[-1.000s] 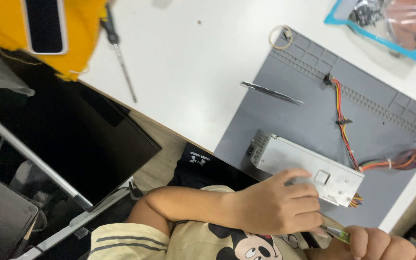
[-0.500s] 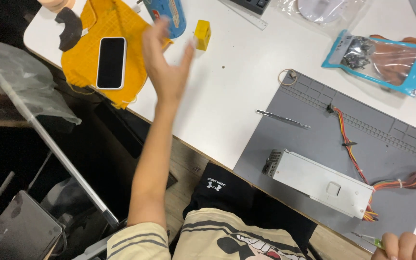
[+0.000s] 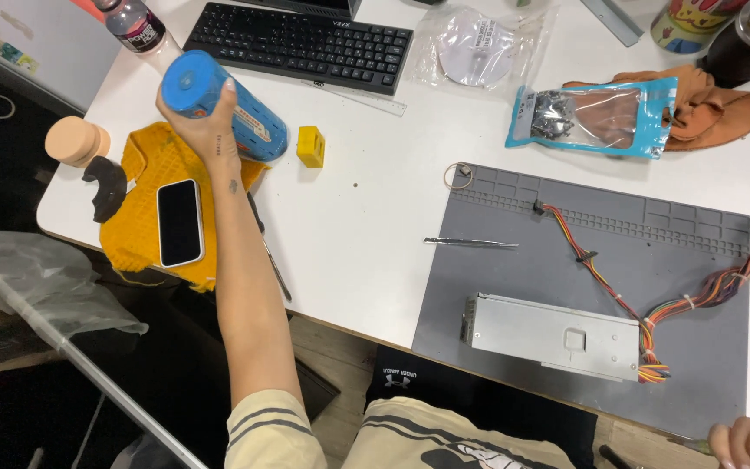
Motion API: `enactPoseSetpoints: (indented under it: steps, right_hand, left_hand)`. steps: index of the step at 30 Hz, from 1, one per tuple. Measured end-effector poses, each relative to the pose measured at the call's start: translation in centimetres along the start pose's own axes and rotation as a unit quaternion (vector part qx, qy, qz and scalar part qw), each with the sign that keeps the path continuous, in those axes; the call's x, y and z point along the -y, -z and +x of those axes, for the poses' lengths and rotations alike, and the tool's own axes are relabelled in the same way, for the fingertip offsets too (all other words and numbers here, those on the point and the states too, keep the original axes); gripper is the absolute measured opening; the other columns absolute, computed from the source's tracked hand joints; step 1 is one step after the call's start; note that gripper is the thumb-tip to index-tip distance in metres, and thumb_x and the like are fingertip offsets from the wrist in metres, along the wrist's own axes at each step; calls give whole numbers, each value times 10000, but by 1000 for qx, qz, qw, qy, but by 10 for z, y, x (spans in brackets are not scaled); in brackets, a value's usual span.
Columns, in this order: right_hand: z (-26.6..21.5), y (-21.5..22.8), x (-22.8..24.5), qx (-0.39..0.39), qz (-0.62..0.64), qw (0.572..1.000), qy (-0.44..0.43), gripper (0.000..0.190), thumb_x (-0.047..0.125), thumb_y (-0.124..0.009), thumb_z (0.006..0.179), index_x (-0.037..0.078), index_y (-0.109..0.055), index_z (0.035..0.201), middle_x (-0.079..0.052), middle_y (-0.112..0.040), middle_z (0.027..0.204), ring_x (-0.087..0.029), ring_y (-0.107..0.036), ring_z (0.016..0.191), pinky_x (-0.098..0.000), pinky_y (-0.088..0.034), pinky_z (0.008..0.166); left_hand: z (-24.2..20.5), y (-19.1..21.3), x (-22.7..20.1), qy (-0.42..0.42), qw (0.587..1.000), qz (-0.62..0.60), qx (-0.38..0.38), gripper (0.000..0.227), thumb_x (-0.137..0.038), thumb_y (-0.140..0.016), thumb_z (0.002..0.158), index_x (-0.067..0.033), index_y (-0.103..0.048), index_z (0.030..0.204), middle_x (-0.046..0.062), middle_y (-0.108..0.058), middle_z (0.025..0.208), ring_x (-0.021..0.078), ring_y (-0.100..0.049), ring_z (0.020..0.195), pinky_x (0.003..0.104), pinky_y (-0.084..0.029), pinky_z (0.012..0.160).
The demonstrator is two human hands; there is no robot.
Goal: The person opens a small bag of screws and places it on the desk. They then pick up a screwdriver and a power supply unit, using the screwdriver to work on the unit. Finally, they open a blue screwdriver bit set and select a bit.
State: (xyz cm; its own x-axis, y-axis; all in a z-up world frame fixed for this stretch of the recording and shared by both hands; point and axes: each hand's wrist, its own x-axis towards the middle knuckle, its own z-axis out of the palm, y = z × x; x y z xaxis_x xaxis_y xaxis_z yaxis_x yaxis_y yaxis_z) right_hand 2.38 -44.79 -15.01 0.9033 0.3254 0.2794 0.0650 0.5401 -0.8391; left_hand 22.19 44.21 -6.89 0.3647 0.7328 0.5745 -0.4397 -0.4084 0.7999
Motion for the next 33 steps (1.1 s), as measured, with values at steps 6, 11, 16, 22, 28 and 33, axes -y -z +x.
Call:
enactPoseSetpoints:
  steps: [6,11,16,22,28,33]
  right_hand:
    - [13,57,-34,1,-92,977,-190,264,243,-510,1181,75,-556,983,-95,-582,763,-242,-543,624,-379,-443,614]
    - [153,-108,0,-174,-473,855,-118,90,75,-429,1264,1,-459,1307,-118,-413,876,-208,-399,790,-343,-342,764]
    - [254,-135,-21,145,-668,723,-103,302,222,-610,1061,134,-709,1332,-79,-699,1202,-261,-602,1165,-404,-451,1013]
    - [265,-114,-68,208,-684,690,-115,272,243,-670,1009,228,-759,1266,-88,-643,957,-301,-620,978,-405,-471,916]
    - [262,-106,-76,226,-674,702,-49,343,338,-744,930,280,-779,1266,-70,-625,935,-300,-584,944,-408,-433,915]
    - [258,-188,-15,85,-591,790,-139,435,340,-631,1000,190,-672,1407,-73,-681,1156,-227,-619,1084,-364,-447,983]
  left_hand:
    - [-3,24,-107,10,982,-179,66,699,-296,-968,933,-109,-503,1420,203,-632,1369,399,-640,1284,619,-602,1087]
    - [-66,13,-195,171,948,-215,158,784,-530,-844,775,-85,-583,1366,107,-692,1253,326,-698,1215,532,-662,1044]
    - [-163,-10,-221,301,742,-509,316,976,-436,-927,829,34,-450,1539,189,-595,1493,320,-587,1400,535,-475,1255]
    - [-226,-26,-225,222,623,-639,393,1072,-520,-900,741,-115,-367,1578,185,-561,1431,313,-580,1345,538,-417,1213]
    - [-216,-19,-328,-7,778,-437,451,964,-343,-946,740,-154,-409,1518,166,-578,1414,290,-573,1365,577,-524,1235]
    - [-227,-23,-356,-409,811,-132,397,210,-169,-544,1105,-139,-490,1306,167,-713,1266,320,-740,1167,498,-503,1121]
